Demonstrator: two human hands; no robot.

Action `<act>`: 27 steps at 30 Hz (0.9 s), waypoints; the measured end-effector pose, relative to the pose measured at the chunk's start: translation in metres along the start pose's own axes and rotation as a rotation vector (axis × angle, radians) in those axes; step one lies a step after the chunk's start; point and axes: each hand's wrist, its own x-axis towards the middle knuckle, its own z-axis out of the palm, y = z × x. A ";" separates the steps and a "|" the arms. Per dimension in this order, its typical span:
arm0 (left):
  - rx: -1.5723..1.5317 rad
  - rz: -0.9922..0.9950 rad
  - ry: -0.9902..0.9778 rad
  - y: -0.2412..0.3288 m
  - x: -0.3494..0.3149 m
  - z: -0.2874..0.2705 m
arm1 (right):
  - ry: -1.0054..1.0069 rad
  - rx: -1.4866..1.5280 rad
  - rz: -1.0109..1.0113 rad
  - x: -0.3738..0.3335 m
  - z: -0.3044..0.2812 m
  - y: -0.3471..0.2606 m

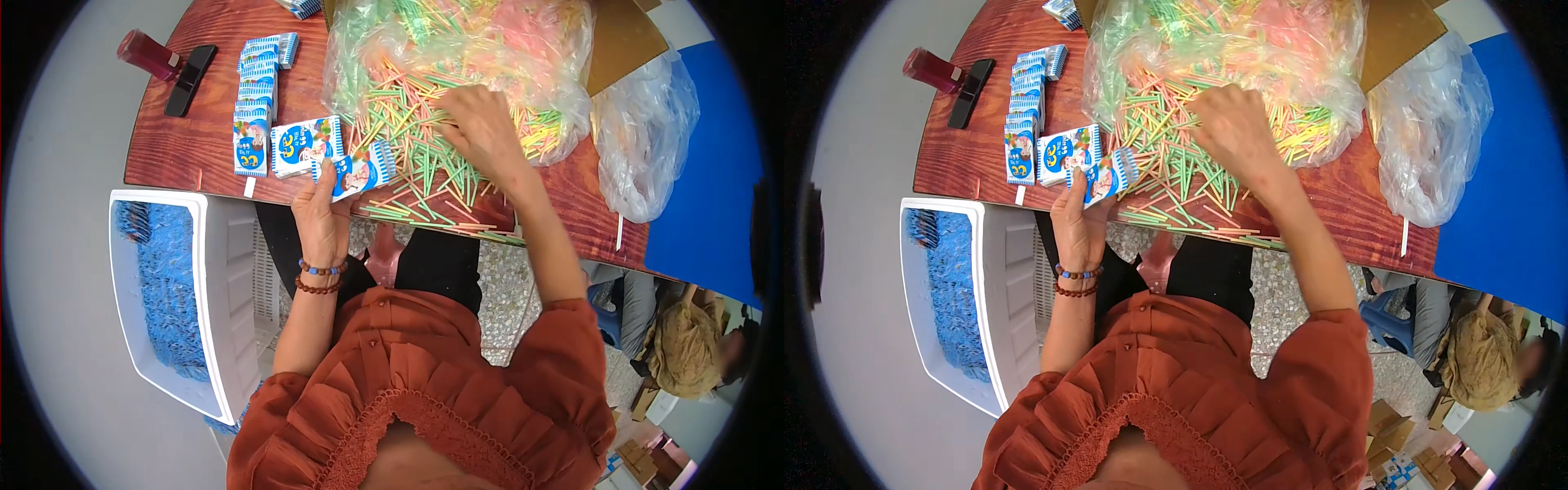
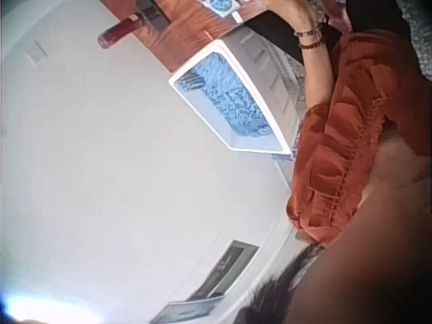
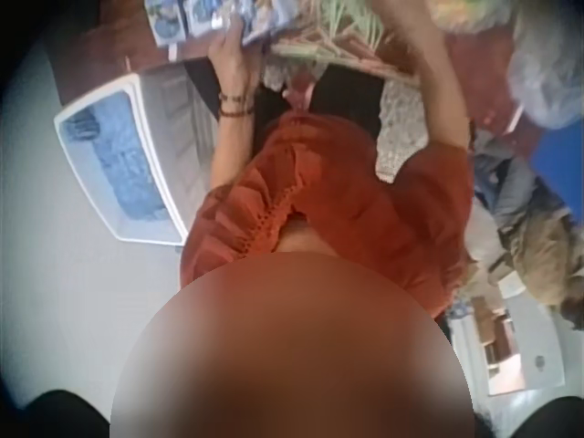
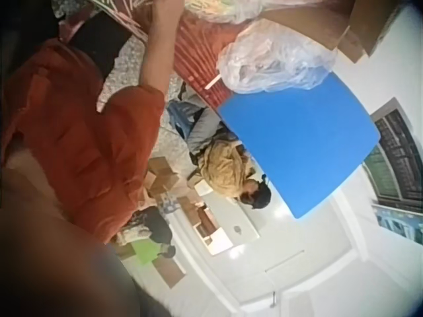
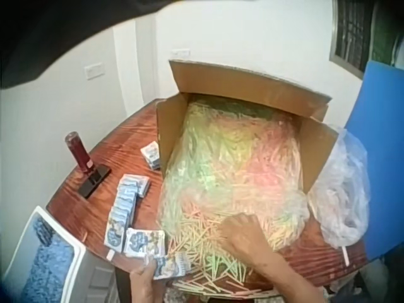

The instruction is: Sorting small blue snack packages from a larger container into a bin and organizing colorful straw filler.

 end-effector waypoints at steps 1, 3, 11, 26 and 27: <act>0.000 0.000 0.007 -0.001 0.000 0.005 | -0.052 -0.367 0.000 0.002 -0.003 0.004; -0.018 -0.005 0.003 -0.008 0.002 0.002 | -0.175 -0.441 0.000 0.009 -0.001 0.008; -0.047 -0.041 -0.004 -0.014 0.005 -0.002 | -0.156 -0.583 -0.125 0.017 0.024 0.020; -0.100 -0.057 -0.034 -0.013 0.009 -0.007 | -0.328 0.235 0.435 0.027 -0.003 0.024; -0.101 -0.056 -0.034 -0.014 0.008 -0.007 | -0.291 0.427 0.466 0.026 -0.002 0.025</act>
